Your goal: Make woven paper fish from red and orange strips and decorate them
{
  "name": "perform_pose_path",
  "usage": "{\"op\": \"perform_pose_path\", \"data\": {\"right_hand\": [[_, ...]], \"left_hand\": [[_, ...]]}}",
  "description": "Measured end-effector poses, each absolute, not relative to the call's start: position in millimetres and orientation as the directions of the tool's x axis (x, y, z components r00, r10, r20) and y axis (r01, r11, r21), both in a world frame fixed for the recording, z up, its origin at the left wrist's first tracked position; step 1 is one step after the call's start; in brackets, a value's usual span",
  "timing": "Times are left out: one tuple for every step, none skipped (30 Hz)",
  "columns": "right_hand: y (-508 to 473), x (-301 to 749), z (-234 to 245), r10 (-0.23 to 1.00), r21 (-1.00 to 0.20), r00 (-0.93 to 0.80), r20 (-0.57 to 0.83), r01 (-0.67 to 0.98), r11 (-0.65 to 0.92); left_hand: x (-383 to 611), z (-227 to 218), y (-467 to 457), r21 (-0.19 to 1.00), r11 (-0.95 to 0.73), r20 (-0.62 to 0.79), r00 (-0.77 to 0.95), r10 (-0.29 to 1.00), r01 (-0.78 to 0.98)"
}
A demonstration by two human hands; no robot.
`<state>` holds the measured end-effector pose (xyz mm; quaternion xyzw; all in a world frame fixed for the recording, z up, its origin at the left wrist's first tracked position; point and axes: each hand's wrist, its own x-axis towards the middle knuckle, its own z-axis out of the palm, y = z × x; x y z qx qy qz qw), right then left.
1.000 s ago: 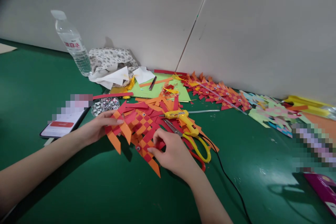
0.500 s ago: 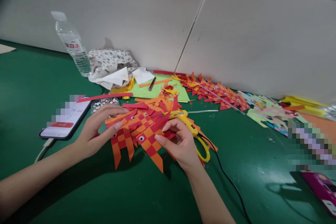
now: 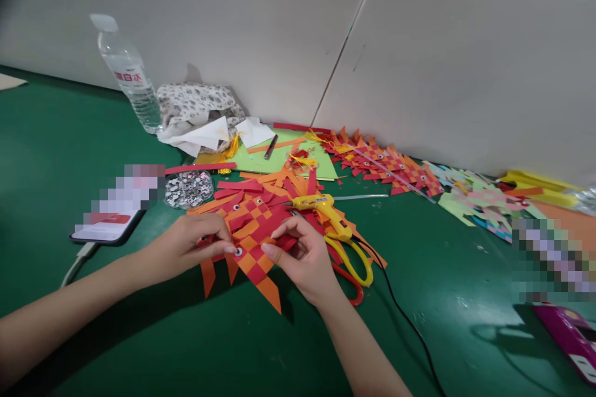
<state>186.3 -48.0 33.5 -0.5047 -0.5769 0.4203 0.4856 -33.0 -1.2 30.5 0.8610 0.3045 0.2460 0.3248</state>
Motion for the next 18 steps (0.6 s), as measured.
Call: {"op": "perform_pose_path", "data": {"right_hand": [[-47.6,187.2,33.2,0.991,-0.976,0.004,0.137,0.173,0.134],[-47.2,188.0,32.9,0.990,-0.977,0.028,0.139,0.170,0.132],[-46.8,188.9,32.5,0.988,-0.977,0.054,0.145,0.164,0.134],[-46.4,189.8,32.1,0.985,-0.978,0.076,0.152,0.158,0.139],[-46.0,190.5,31.6,0.983,-0.977,0.092,0.162,0.152,0.147],[-45.5,191.2,31.1,0.979,-0.977,0.106,0.173,0.148,0.156],[-45.0,191.8,30.4,0.977,-0.976,0.116,0.182,0.144,0.164],[-44.5,192.1,29.8,0.975,-0.976,0.123,0.185,0.138,0.168],[-44.0,192.3,29.2,0.975,-0.978,0.129,0.181,0.127,0.165],[-43.7,192.3,28.6,0.977,-0.982,0.132,0.168,0.111,0.154],[-43.5,191.9,28.2,0.979,-0.986,0.136,0.150,0.093,0.139],[-43.4,191.4,27.9,0.982,-0.990,0.139,0.130,0.077,0.120],[-43.6,190.7,28.0,0.984,-0.993,0.139,0.107,0.064,0.099],[-43.9,189.9,28.3,0.988,-0.996,0.131,0.084,0.054,0.077],[-44.4,189.1,28.9,0.991,-0.997,0.115,0.062,0.051,0.057],[-44.9,188.3,29.7,0.995,-0.998,0.095,0.044,0.056,0.039],[-45.5,187.7,30.5,0.997,-0.997,0.072,0.028,0.072,0.023],[-45.9,187.2,31.2,0.999,-0.995,0.049,0.009,0.096,0.004]], "left_hand": [[-33.7,30.9,0.2,0.731,-0.576,0.204,0.688,0.696,0.367],[-34.4,31.4,1.7,0.741,-0.556,0.193,0.675,0.712,0.376],[-35.1,32.1,3.2,0.744,-0.540,0.191,0.650,0.735,0.392],[-36.1,32.8,4.9,0.748,-0.522,0.199,0.611,0.766,0.411],[-37.3,33.3,7.0,0.759,-0.493,0.209,0.558,0.803,0.426],[-38.8,33.7,9.4,0.779,-0.452,0.218,0.488,0.845,0.435],[-40.7,33.9,12.3,0.808,-0.399,0.220,0.405,0.887,0.434],[-43.0,33.8,15.6,0.842,-0.341,0.218,0.313,0.924,0.418],[-45.4,33.4,19.1,0.877,-0.286,0.212,0.223,0.951,0.387],[-47.8,32.9,22.7,0.907,-0.241,0.201,0.146,0.969,0.347],[-50.0,32.1,26.0,0.928,-0.210,0.193,0.085,0.977,0.306],[-51.8,31.2,28.9,0.941,-0.193,0.189,0.043,0.981,0.278],[-53.0,30.0,31.2,0.945,-0.191,0.195,0.012,0.981,0.266],[-53.5,28.6,32.7,0.940,-0.203,0.215,-0.013,0.977,0.273],[-53.4,27.1,33.6,0.928,-0.225,0.244,-0.028,0.969,0.297],[-52.8,25.4,33.7,0.906,-0.259,0.285,-0.032,0.958,0.335],[-52.0,23.7,33.3,0.876,-0.301,0.332,-0.020,0.943,0.377],[-51.1,22.1,32.6,0.837,-0.348,0.376,0.018,0.926,0.422]]}}
